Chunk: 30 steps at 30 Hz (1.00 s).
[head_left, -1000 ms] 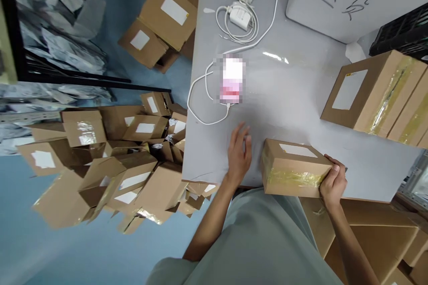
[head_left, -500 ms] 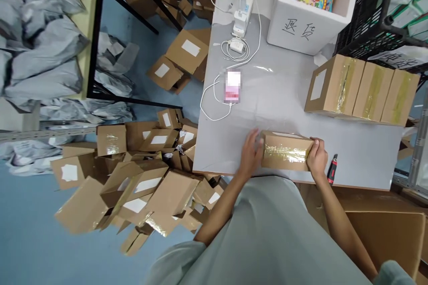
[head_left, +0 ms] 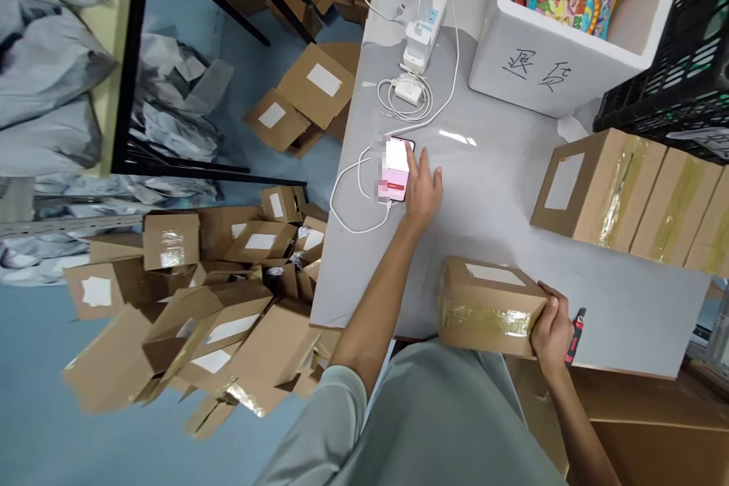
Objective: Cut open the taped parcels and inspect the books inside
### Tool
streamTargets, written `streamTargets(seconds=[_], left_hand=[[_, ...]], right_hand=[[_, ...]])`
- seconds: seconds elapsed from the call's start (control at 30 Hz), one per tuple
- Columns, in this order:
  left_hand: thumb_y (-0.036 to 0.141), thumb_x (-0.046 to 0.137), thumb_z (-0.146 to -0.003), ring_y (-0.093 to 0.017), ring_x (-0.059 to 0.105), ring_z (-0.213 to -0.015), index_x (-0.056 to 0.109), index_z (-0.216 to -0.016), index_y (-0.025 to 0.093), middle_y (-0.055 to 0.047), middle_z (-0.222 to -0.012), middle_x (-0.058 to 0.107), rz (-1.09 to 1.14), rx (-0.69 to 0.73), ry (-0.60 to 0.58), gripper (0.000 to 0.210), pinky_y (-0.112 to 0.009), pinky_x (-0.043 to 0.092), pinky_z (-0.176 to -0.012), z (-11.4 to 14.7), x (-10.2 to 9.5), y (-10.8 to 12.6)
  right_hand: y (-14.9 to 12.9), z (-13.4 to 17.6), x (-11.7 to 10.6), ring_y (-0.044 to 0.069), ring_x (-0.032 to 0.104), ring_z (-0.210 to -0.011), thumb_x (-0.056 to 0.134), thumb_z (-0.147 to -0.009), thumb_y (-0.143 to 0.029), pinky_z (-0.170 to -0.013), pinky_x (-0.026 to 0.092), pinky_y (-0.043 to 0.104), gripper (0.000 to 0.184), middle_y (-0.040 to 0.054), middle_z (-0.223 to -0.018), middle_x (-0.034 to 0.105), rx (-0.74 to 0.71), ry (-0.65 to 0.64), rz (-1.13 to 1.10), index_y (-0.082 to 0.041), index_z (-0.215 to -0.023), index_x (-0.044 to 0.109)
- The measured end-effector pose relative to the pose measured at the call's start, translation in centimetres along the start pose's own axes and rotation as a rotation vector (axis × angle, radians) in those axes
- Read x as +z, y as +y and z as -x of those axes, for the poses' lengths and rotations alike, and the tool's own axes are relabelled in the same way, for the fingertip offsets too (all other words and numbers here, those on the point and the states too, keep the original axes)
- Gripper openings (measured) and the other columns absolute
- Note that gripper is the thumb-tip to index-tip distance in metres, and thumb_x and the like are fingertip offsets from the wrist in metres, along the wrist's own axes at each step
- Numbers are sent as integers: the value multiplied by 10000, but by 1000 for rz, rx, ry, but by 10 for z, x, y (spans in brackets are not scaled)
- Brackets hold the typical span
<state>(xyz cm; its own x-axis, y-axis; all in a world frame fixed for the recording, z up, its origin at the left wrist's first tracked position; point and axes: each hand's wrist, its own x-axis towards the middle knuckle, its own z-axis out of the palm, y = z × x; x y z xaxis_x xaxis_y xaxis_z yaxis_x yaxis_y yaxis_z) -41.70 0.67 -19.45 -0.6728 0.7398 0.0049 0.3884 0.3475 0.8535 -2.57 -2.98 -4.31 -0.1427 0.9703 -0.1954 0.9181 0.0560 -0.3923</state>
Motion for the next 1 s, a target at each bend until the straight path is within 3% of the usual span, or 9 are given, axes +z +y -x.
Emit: streamTargets(seconds=[0.17, 0.4, 0.53, 0.73, 0.9, 1.0], left_hand=[[647, 416, -1132, -352, 338, -1696, 342, -1735, 211, -163, -1893, 35, 6, -113, 35, 749, -606, 363, -1363, -5, 5, -8], [641, 364, -1141, -349, 250, -1730, 322, -1740, 233, -157, -1893, 72, 40, -97, 52, 727, -606, 342, -1375, -4, 3, -5], [662, 322, -1142, -358, 146, -1754, 329, -1728, 210, -178, -1889, 81, 9, -61, 35, 740, -605, 293, -1390, 13, 2, 4], [664, 304, -1143, -387, 143, -1749, 362, -1693, 175, -243, -1873, 82, -11, -42, 35, 738, -647, 298, -1372, 41, 4, 11], [687, 363, -1128, -402, 137, -1748, 362, -1696, 167, -243, -1873, 68, -18, -64, 65, 770, -642, 297, -1375, 20, 8, 1], [680, 412, -1116, -438, 213, -1727, 368, -1690, 157, -248, -1873, 36, 6, -111, 86, 778, -658, 368, -1338, 0, 11, -9]], right_hand=[[0, 2, -1, 363, 748, -1201, 273, -1155, -582, -965, 551, 482, 651, 194, -1265, 800, -22, 5, -16, -160, -1363, 723], [-1, 2, -1, 370, 743, -1184, 271, -1156, -597, -948, 543, 482, 666, 196, -1239, 799, -30, 14, -16, -154, -1357, 726], [-1, 2, -1, 364, 747, -1163, 270, -1155, -605, -937, 539, 468, 672, 199, -1239, 799, -32, 19, -22, -152, -1349, 727], [0, 1, -1, 360, 745, -1133, 260, -1154, -618, -963, 523, 478, 687, 207, -1239, 798, -36, 14, -15, -153, -1337, 731], [-1, 1, -1, 359, 737, -1167, 272, -1157, -597, -984, 520, 489, 656, 191, -1231, 795, -37, 9, -38, -163, -1361, 720], [-1, 1, -1, 358, 736, -1164, 280, -1157, -589, -986, 522, 493, 643, 188, -1218, 796, -41, 13, -44, -165, -1360, 719]])
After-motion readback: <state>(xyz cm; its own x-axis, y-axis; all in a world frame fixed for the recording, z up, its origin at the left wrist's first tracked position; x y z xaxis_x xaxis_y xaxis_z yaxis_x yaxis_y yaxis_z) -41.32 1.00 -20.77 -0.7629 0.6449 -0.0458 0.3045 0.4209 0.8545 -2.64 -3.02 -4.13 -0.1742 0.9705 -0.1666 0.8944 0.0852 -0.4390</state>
